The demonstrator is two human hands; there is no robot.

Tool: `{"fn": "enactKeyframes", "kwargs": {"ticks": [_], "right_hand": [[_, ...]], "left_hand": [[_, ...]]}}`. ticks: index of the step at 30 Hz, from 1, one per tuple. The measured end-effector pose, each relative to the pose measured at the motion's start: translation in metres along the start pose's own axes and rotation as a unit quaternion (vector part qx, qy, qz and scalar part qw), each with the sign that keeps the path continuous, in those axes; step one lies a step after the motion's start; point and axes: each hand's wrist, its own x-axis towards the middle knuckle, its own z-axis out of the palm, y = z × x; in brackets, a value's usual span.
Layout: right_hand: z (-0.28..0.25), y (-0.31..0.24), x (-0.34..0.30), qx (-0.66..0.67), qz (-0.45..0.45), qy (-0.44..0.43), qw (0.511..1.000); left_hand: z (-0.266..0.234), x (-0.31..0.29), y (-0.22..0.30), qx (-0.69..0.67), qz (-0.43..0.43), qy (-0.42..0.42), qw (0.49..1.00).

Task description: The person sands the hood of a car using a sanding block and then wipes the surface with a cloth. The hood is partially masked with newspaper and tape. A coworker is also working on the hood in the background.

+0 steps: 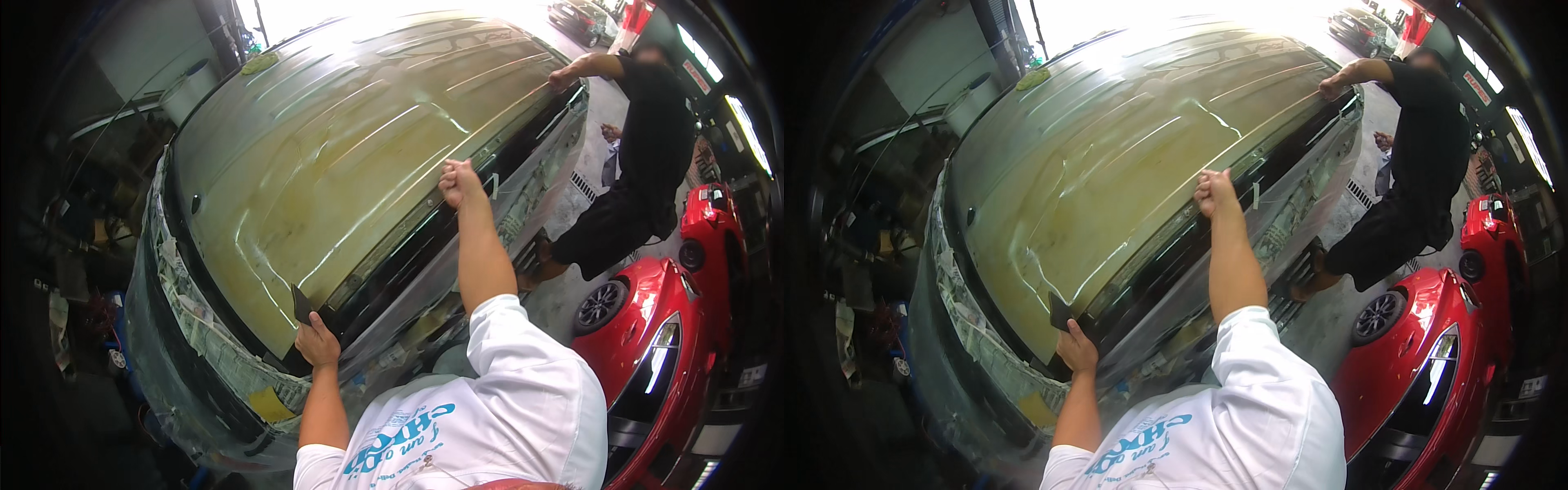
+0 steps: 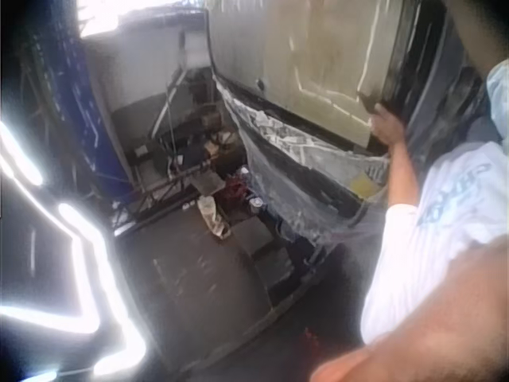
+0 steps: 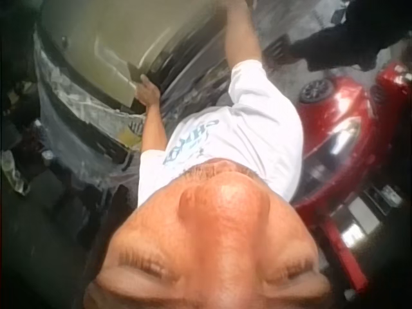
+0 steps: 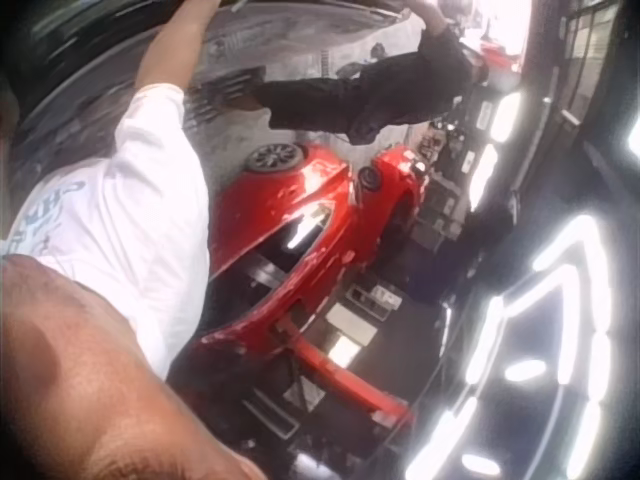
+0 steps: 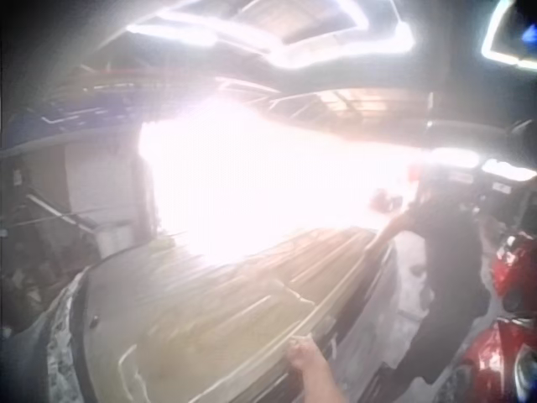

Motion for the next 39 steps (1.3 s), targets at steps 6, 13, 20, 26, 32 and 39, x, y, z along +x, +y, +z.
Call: {"fn": "enactKeyframes", "kwargs": {"ticks": [6,13,20,26,32,39], "right_hand": [[-0.027,-0.076,0.074,-0.022,0.002,-0.015,1.000],[-0.032,-0.070,0.039,0.010,-0.093,-0.026,0.995],[-0.093,0.063,-0.163,-0.385,-0.287,0.047,0.876],[-0.332,0.151,-0.285,-0.803,0.025,0.032,0.595],[-0.508,0.181,-0.404,-0.628,0.255,0.280,0.680],[-0.592,0.152,-0.393,-0.710,-0.042,0.402,0.576]], "left_hand": [[0.006,0.002,0.006,-0.005,0.044,0.041,0.998],[0.000,0.006,0.016,-0.012,-0.004,-0.001,1.000],[0.014,0.003,-0.017,0.064,-0.003,0.025,0.998],[0.006,0.003,0.005,0.009,0.006,0.030,1.000],[0.009,0.006,-0.004,0.029,0.047,0.070,0.996],[0.023,0.006,-0.002,-0.004,0.056,0.053,0.997]]}}
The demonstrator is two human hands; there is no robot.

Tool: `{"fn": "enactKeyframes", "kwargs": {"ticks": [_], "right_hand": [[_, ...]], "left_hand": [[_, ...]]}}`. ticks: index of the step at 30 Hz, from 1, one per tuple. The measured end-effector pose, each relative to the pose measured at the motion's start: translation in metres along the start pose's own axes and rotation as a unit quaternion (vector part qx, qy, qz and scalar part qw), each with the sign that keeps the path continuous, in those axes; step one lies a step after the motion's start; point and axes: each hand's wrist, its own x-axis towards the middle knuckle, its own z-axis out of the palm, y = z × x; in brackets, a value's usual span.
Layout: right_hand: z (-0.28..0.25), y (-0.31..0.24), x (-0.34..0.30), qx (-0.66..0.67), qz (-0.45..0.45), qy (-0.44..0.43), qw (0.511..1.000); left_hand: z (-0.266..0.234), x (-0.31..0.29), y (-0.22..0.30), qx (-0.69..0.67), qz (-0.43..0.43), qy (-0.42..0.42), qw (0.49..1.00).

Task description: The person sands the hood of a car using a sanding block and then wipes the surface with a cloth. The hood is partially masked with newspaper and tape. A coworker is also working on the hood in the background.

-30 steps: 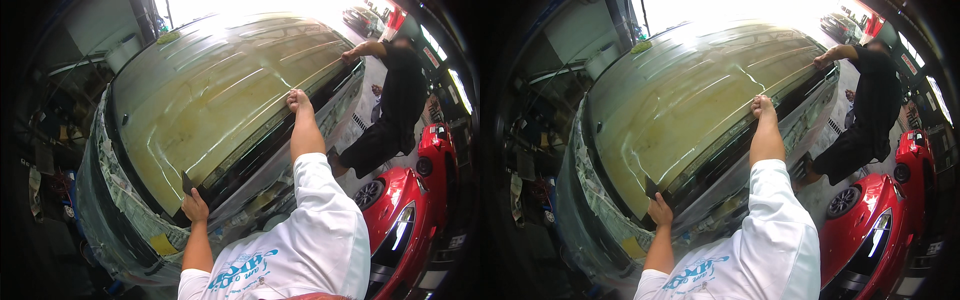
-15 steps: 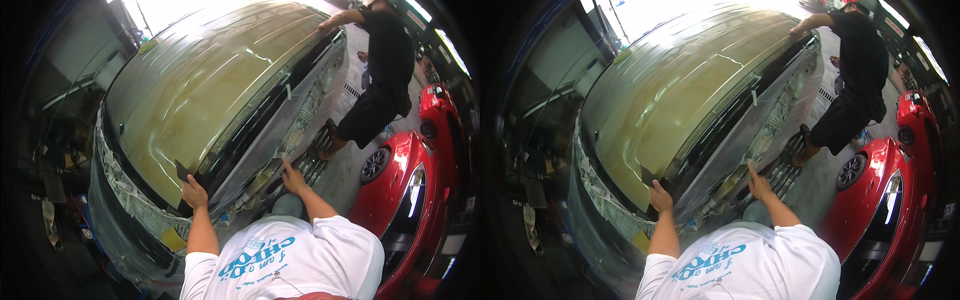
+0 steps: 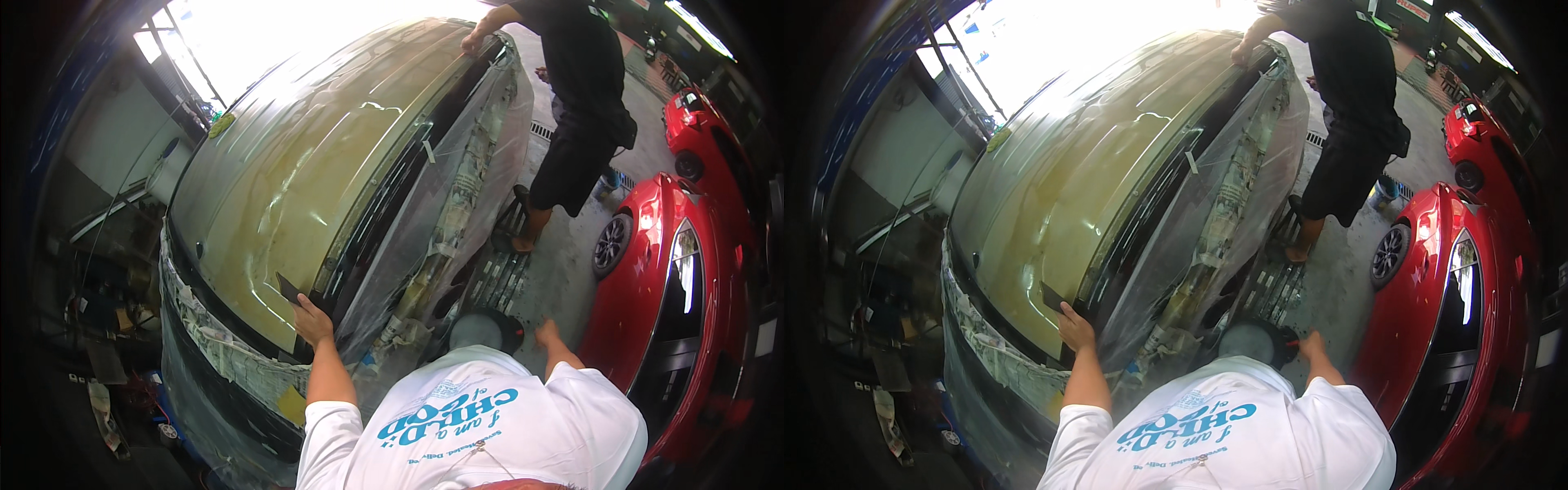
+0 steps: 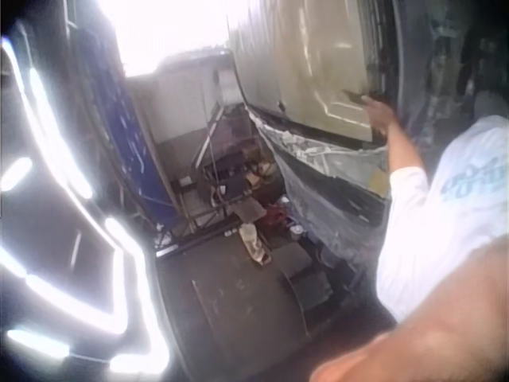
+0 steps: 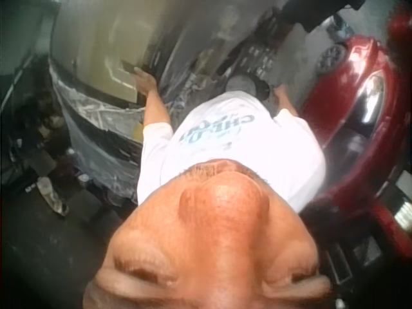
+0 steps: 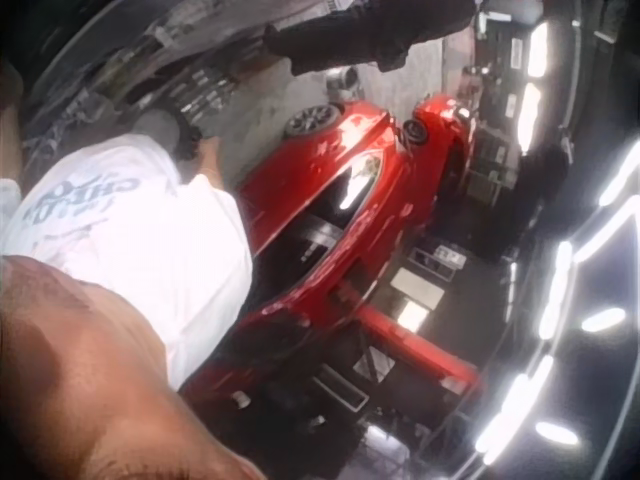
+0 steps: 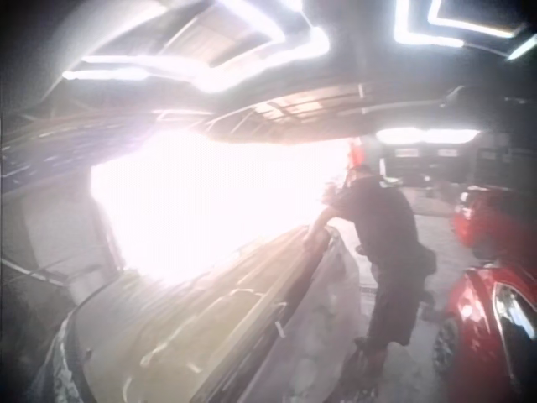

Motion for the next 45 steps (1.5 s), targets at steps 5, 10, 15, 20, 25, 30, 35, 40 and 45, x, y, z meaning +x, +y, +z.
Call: {"fn": "enactKeyframes", "kwargs": {"ticks": [5,10,15,20,25,30,35,40,45], "right_hand": [[-0.076,-0.116,-0.041,0.148,0.063,-0.174,0.972],[-0.076,-0.120,-0.050,0.120,0.020,-0.226,0.967],[-0.060,-0.072,-0.038,0.110,0.055,-0.212,0.970],[-0.068,-0.059,-0.033,0.086,0.074,-0.218,0.969],[-0.072,-0.065,-0.033,0.090,0.078,-0.233,0.965],[-0.083,-0.088,-0.044,0.098,0.044,-0.230,0.967],[-0.089,-0.098,-0.048,0.037,-0.014,-0.108,0.993],[-0.092,-0.114,-0.042,0.062,-0.074,-0.031,0.995],[-0.099,-0.174,-0.031,0.095,-0.188,-0.038,0.977]], "left_hand": [[-0.014,-0.001,0.009,0.003,-0.012,-0.028,1.000],[-0.015,-0.001,0.007,0.008,-0.016,-0.011,1.000],[-0.019,-0.002,0.012,0.009,-0.016,-0.011,1.000],[-0.022,-0.002,0.010,0.019,-0.017,-0.011,1.000],[-0.016,-0.001,0.005,0.016,-0.029,-0.011,0.999],[-0.013,0.000,-0.001,0.024,-0.044,-0.020,0.999],[-0.013,-0.003,0.007,0.009,-0.033,-0.005,0.999],[-0.013,-0.001,0.002,0.015,-0.032,-0.005,0.999],[-0.015,-0.002,0.004,0.028,-0.044,-0.036,0.998]]}}
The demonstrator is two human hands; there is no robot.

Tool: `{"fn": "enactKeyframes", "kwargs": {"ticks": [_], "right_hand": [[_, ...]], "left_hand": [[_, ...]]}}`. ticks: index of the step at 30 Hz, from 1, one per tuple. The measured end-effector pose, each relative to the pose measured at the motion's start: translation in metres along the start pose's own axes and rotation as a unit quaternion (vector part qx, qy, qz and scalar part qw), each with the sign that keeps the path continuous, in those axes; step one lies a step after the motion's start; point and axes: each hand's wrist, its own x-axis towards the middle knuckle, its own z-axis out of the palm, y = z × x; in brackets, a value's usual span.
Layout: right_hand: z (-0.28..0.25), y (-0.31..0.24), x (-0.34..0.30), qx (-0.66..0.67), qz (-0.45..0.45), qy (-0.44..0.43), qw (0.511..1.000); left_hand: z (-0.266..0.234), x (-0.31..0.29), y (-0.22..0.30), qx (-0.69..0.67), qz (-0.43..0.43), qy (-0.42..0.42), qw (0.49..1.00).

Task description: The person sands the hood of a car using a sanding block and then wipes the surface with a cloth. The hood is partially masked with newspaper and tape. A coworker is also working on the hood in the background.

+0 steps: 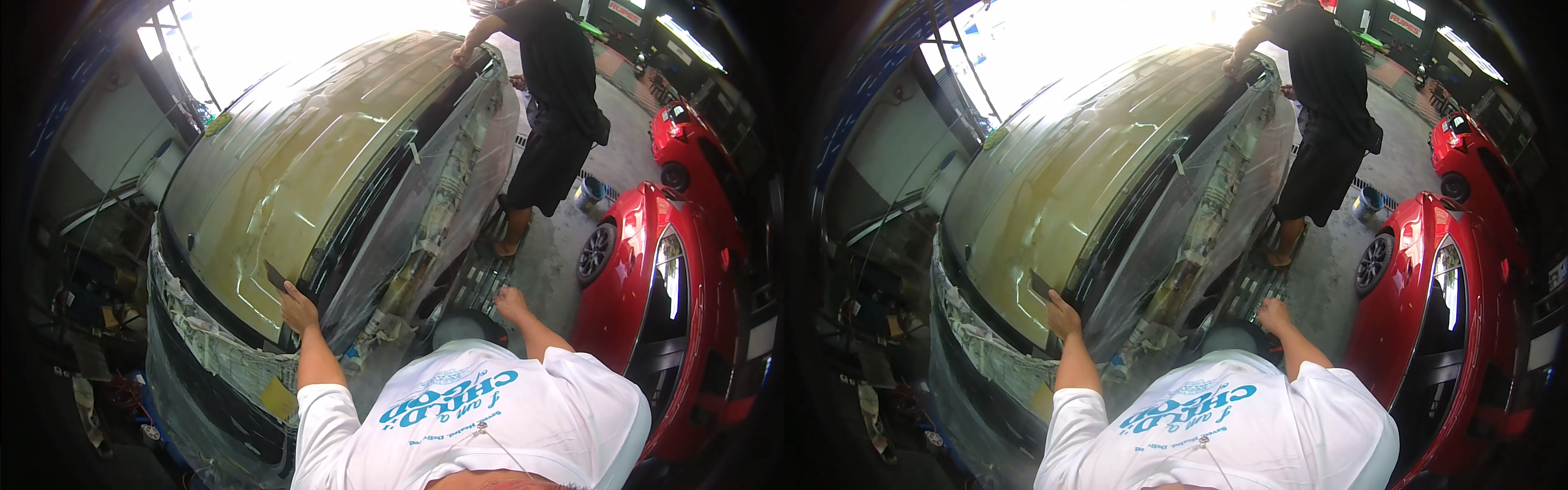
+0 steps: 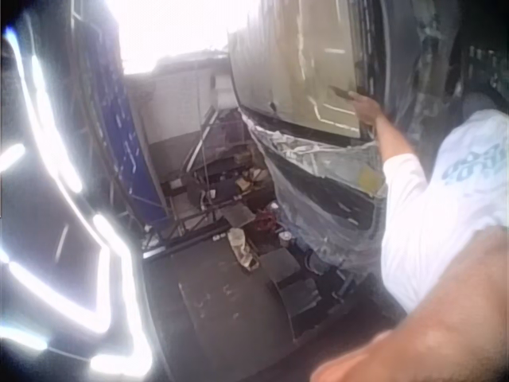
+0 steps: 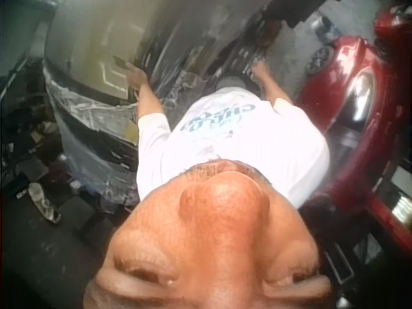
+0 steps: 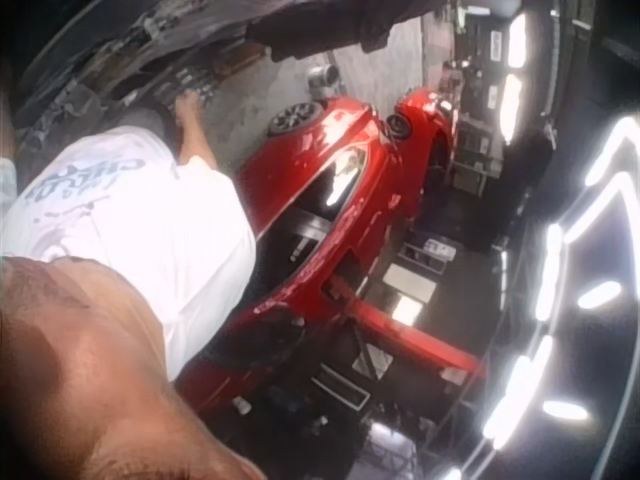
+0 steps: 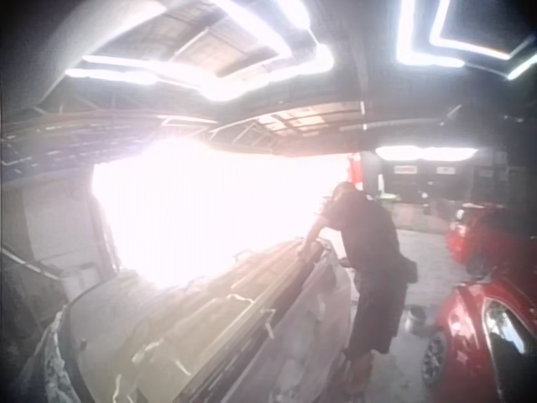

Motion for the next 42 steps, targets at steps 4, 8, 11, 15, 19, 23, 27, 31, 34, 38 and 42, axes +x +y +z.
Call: {"fn": "enactKeyframes", "kwargs": {"ticks": [4,8,11,15,19,23,27,31,34,38,42], "right_hand": [[-0.009,-0.080,0.012,0.014,-0.099,-0.054,0.994],[-0.038,-0.157,0.027,-0.024,-0.262,-0.091,0.960],[-0.062,-0.230,0.043,-0.044,-0.411,-0.041,0.910],[-0.110,-0.366,0.049,-0.023,-0.541,0.002,0.841],[-0.152,-0.521,0.033,-0.047,-0.631,-0.009,0.774],[-0.208,-0.591,-0.033,-0.073,-0.719,0.033,0.691],[-0.190,-0.591,-0.067,0.031,-0.773,0.072,0.629],[-0.186,-0.572,-0.079,0.057,-0.770,0.079,0.630],[-0.183,-0.568,-0.081,0.060,-0.772,0.076,0.628],[-0.173,-0.562,-0.096,0.081,-0.761,0.070,0.640],[-0.202,-0.548,-0.083,0.091,-0.731,0.095,0.670]], "left_hand": [[-0.001,0.002,-0.007,-0.012,0.003,0.023,1.000],[-0.003,-0.002,0.007,-0.026,-0.009,0.008,1.000],[-0.002,0.000,0.008,-0.016,-0.014,0.006,1.000],[0.014,0.018,-0.030,0.024,-0.033,-0.004,0.999],[-0.004,0.003,-0.001,-0.012,0.004,0.036,0.999],[0.012,-0.008,0.025,-0.005,0.014,0.002,1.000],[-0.003,-0.007,-0.005,0.036,-0.010,0.016,0.999],[0.003,-0.016,0.000,0.036,-0.027,0.005,0.999],[0.020,-0.023,0.013,0.018,-0.038,0.005,0.999],[-0.006,-0.008,-0.011,0.040,-0.036,-0.002,0.999],[0.012,-0.008,0.009,0.045,-0.019,0.017,0.999]]}}
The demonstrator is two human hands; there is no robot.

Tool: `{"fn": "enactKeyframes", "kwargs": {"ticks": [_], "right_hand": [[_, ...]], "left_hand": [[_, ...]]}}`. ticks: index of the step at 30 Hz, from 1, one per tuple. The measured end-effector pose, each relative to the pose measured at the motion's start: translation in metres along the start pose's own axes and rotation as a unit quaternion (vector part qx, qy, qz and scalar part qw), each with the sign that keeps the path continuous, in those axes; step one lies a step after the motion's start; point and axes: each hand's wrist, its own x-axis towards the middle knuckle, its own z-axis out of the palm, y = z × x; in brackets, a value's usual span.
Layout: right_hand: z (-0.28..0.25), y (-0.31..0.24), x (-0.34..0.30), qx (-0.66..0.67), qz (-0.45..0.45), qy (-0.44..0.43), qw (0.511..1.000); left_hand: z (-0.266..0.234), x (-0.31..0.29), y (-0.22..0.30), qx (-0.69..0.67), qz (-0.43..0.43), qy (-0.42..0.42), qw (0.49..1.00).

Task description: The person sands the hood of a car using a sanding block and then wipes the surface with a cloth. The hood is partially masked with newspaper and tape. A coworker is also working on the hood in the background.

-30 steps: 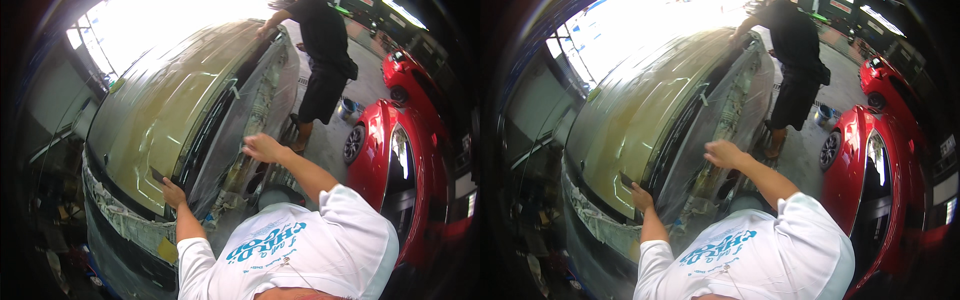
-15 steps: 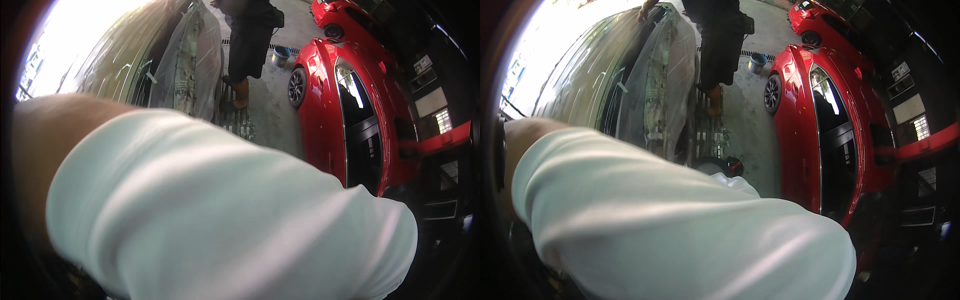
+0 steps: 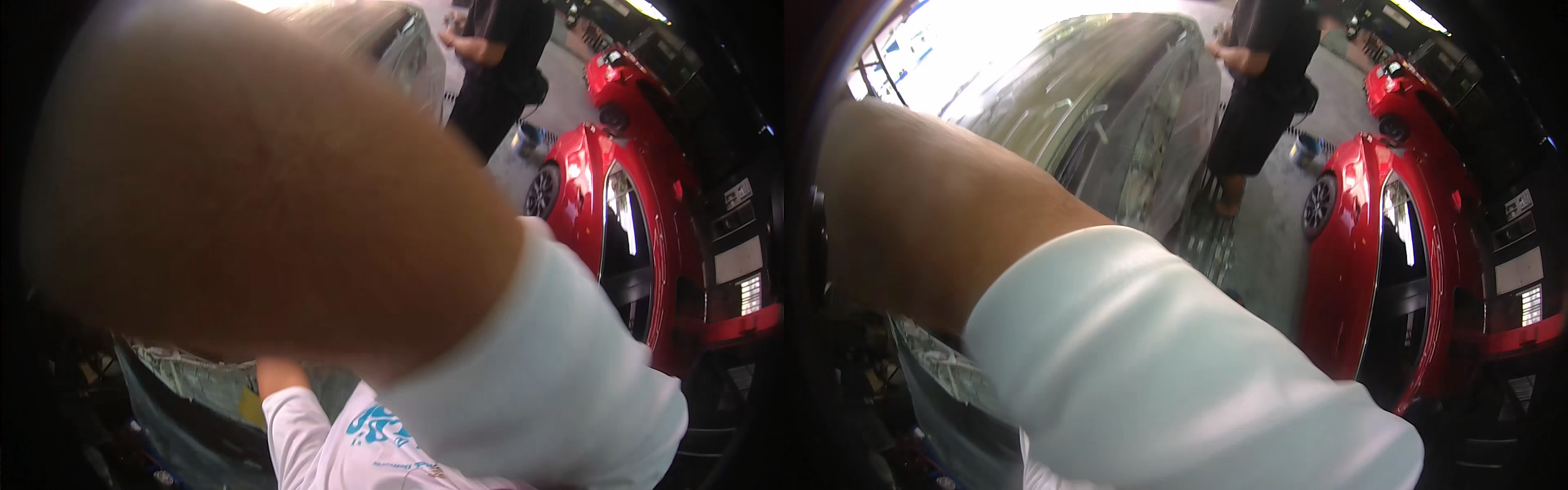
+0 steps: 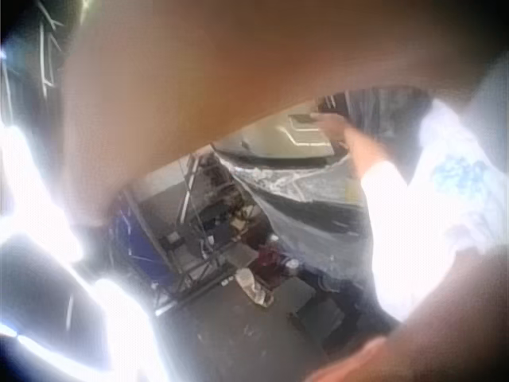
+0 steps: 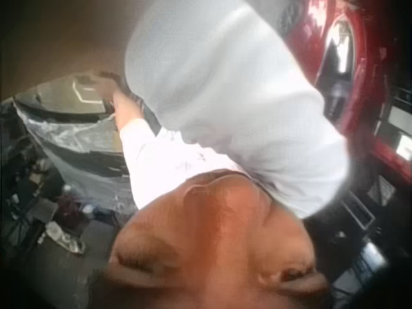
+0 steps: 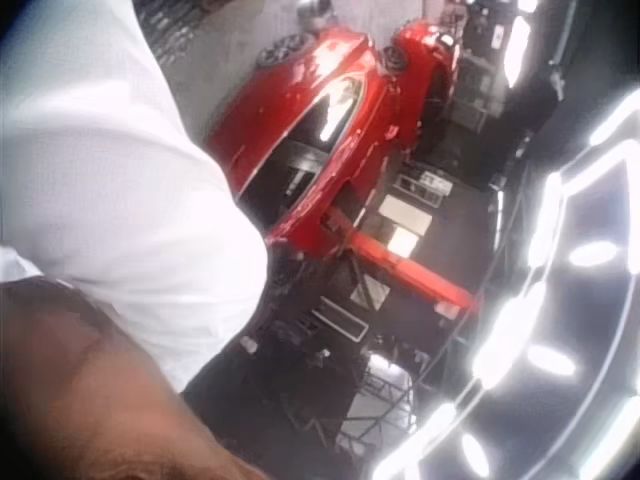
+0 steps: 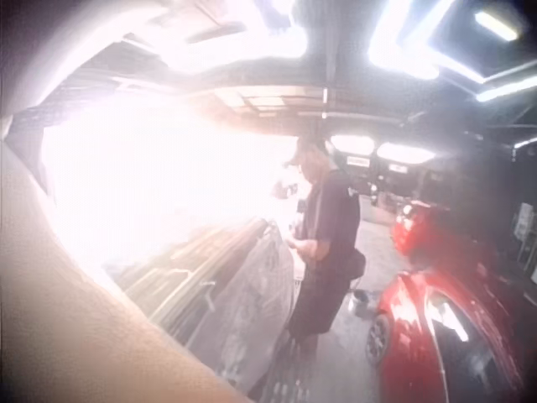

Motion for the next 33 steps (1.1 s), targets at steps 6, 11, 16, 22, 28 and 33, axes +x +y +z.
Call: {"fn": "enactKeyframes", "kwargs": {"ticks": [6,11,16,22,28,33], "right_hand": [[0.026,-0.014,0.021,-0.003,-0.024,-0.022,0.999],[0.025,-0.015,0.001,0.003,-0.024,0.009,1.000],[-0.006,-0.001,0.007,-0.021,0.022,0.114,0.993],[0.097,0.096,-0.040,-0.006,0.167,0.008,0.986],[0.111,0.106,-0.409,0.017,0.440,-0.271,0.856],[0.080,0.014,-0.585,0.004,0.703,-0.394,0.592]], "left_hand": [[-0.012,0.006,-0.016,-0.012,0.014,-0.005,1.000],[0.008,-0.008,0.000,-0.048,0.018,-0.027,0.998],[0.010,0.028,-0.032,-0.059,0.035,0.004,0.998],[-0.031,0.016,-0.024,-0.073,-0.003,0.019,0.997],[-0.007,0.005,-0.003,-0.078,0.014,-0.010,0.997],[-0.023,0.011,-0.017,-0.059,0.005,0.009,0.998]]}}
